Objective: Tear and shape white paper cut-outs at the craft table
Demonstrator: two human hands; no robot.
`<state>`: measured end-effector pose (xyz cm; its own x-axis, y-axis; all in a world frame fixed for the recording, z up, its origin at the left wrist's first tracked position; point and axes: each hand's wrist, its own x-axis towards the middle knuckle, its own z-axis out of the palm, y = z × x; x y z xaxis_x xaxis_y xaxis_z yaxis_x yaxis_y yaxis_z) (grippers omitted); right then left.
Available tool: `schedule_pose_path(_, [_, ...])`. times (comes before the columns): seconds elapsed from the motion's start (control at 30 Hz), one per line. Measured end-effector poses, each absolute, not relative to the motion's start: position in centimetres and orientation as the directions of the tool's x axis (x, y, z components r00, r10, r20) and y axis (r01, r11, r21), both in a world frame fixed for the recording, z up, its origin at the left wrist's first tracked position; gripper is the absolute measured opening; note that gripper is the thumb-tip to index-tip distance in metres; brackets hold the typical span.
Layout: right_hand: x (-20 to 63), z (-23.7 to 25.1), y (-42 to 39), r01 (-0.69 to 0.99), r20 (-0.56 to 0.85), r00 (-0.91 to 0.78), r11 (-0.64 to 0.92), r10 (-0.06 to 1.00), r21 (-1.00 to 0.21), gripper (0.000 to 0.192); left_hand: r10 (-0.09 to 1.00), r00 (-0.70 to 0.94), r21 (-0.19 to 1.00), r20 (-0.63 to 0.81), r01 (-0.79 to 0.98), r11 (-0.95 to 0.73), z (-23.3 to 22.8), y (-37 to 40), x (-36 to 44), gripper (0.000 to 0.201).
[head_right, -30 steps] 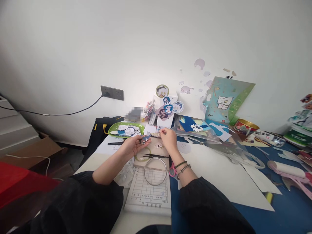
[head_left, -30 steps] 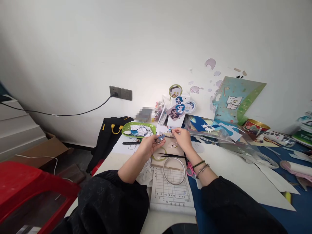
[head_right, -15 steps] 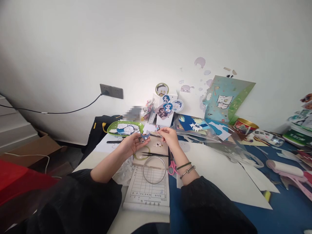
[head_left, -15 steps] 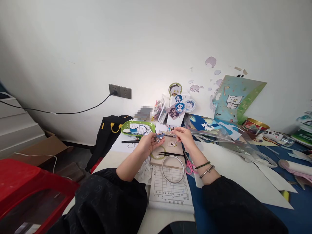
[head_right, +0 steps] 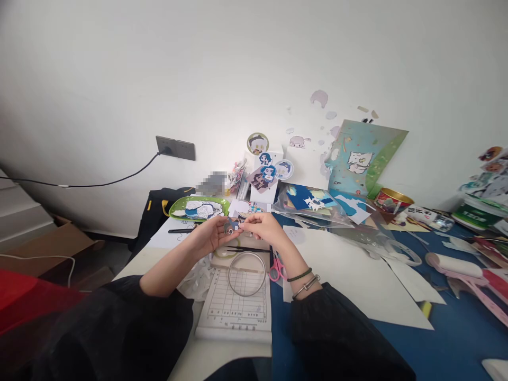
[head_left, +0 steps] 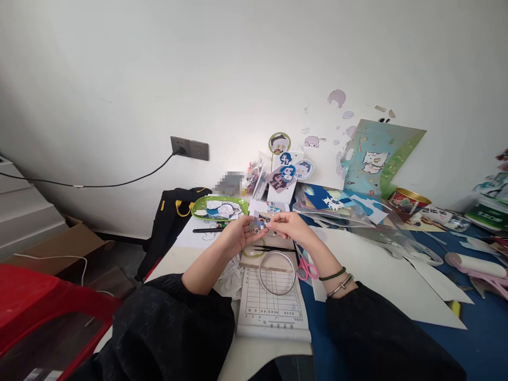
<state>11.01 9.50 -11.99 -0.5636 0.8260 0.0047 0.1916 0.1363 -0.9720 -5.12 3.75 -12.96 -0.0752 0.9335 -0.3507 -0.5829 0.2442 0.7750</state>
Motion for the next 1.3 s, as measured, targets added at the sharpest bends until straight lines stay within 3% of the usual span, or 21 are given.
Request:
schedule_pose_path(0.17, [10.6, -12.4, 9.5, 0.250, 0.019, -0.529, 0.178, 0.848, -0.952, 0.021, 0.931, -0.049, 0.775, -0.363, -0.571, 0.272, -12.7, 3.7, -5.0, 0.022])
schedule_pose_path(0.57, [10.0, -13.5, 9.7, 0.298, 0.187, -0.423, 0.331, 0.887, -0.895, 0.021, 0.948, -0.062, 0.796, -0.313, -0.562, 0.226, -13.0, 3.7, -4.9, 0.014])
schedule_pose_path(0.93, [9.9, -13.4, 9.6, 0.152, 0.064, -0.444, 0.146, 0.894, -0.977, 0.026, 0.949, -0.075, 0.811, -0.308, -0.541, 0.220, -13.3, 3.7, -4.8, 0.015])
schedule_pose_path(1.3, [9.9, -13.3, 9.9, -0.072, 0.019, -0.230, 0.002, 0.973, -0.997, 0.024, 0.941, -0.087, 0.805, -0.328, -0.546, 0.230, -13.0, 3.5, -4.6, 0.019])
